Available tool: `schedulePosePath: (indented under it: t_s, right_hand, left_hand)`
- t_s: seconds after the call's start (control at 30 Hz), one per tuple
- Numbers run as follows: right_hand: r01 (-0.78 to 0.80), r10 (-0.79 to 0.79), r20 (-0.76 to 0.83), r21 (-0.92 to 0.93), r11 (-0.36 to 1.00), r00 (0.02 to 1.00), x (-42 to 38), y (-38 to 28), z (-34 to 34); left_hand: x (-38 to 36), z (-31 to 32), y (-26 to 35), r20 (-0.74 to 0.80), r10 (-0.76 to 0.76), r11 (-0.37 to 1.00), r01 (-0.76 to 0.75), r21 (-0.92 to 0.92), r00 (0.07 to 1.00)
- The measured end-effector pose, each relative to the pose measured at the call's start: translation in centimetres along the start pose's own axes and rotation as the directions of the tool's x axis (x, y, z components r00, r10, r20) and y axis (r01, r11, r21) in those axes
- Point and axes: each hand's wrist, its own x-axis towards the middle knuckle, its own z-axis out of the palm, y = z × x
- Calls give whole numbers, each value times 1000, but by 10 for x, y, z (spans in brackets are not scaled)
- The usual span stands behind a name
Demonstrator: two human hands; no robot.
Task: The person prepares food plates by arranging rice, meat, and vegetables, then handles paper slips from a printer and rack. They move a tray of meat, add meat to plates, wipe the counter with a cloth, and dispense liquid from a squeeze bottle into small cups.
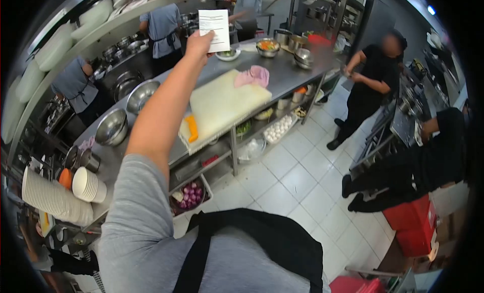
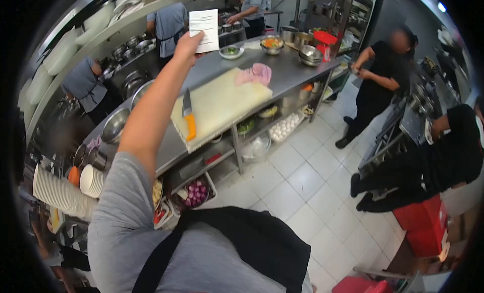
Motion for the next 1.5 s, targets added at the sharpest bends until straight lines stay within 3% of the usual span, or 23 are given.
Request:
schedulePosePath:
  t_s: [0.1, 0.2, 0.27, 0.4, 0.5, 0.57, 0.6, 0.63, 0.7, 0.73, 0.77, 0.8, 0.87, 0.9, 0.93, 0.97, 1.03, 1.13, 1.17, 1.23, 1.33, 1.37, 1.5]
  right_hand:
    - [243, -239, -203, -6, 970, 950, 74, -101, -69]
    - [542, -588, -424, -237, 806, 689, 147, -247, -137]
    - [727, -625, -444, 97, 679, 642, 71, -378, -174]
    - [867, -759, -435, 129, 480, 485, -21, -499, -173]
    - [862, -797, -332, 146, 485, 505, -43, -499, -140]
    - [791, -741, -280, 164, 589, 610, -21, -470, -104]
    - [753, -703, -275, 167, 637, 656, -4, -448, -84]
    - [637, -571, -303, 200, 745, 763, 1, -422, -66]
    - [384, -282, -396, 204, 901, 874, -8, -369, -21]
    - [418, -318, -626, 14, 908, 712, 40, -292, 33]
    - [318, -195, -570, 123, 940, 798, 40, -263, 44]
    - [231, -89, -504, 227, 946, 859, 34, -241, 52]
    - [98, 65, -392, 380, 920, 918, 27, -204, 67]
    - [47, 123, -348, 441, 896, 929, 22, -194, 70]
    - [7, 169, -311, 493, 870, 935, 20, -187, 67]
    - [-23, 203, -278, 537, 843, 939, 17, -182, 64]
    - [-76, 270, -223, 624, 777, 937, 13, -172, 54]
    - [-97, 333, -190, 725, 682, 923, -2, -152, 50]
    - [-85, 352, -195, 761, 643, 915, -8, -145, 56]
    - [-37, 390, -210, 842, 539, 897, -30, -134, 91]
    - [174, 438, -337, 912, 372, 833, -47, -133, 175]
    - [232, 480, -361, 922, 309, 799, -52, -143, 197]
    - [359, 643, -203, 925, -120, 739, -57, -199, 176]
  left_hand:
    - [54, 53, -9, -4, 78, 988, -78, -130, 997]
    - [112, 96, -26, -100, 169, 975, -182, -131, 980]
    - [159, 119, -39, -180, 280, 948, -301, -100, 943]
    - [224, 140, -47, -225, 455, 859, -491, -144, 862]
    - [250, 129, -33, -285, 450, 889, -392, 238, 846]
    - [224, 132, -15, -188, 315, 927, -344, -147, 930]
    - [250, 122, -30, 63, 381, 864, -331, -378, 922]
    - [227, 132, -39, -135, 294, 849, -323, -419, 946]
    - [174, 142, -85, -154, 139, 914, -187, -361, 978]
    - [140, 156, -133, 17, 240, 861, -205, -465, 971]
    - [82, 178, -173, 136, 121, 898, -50, -438, 983]
    - [31, 187, -228, 394, 473, 879, -450, -156, 788]
    - [-77, 210, -301, 798, 64, 965, -241, 103, 599]
    - [-115, 227, -236, 988, 109, 994, -2, -109, 111]
    - [-108, 260, -193, 934, 84, 966, -202, -162, -346]
    - [-98, 302, -170, 825, 113, 969, -122, -214, -553]
    - [-51, 430, -117, 843, 245, 876, -262, -404, -478]
    - [30, 610, -44, 809, 563, 648, -698, -304, 169]
    - [30, 637, -37, 759, 605, 642, -711, -287, 241]
    - [-39, 639, -65, 822, 568, 712, -524, -467, 40]
    - [-221, 577, -198, 729, 49, 951, -192, -244, -683]
    - [-279, 554, -262, 619, -151, 972, -230, -49, -771]
    - [-408, 503, -324, 192, -281, 952, -298, -66, -940]
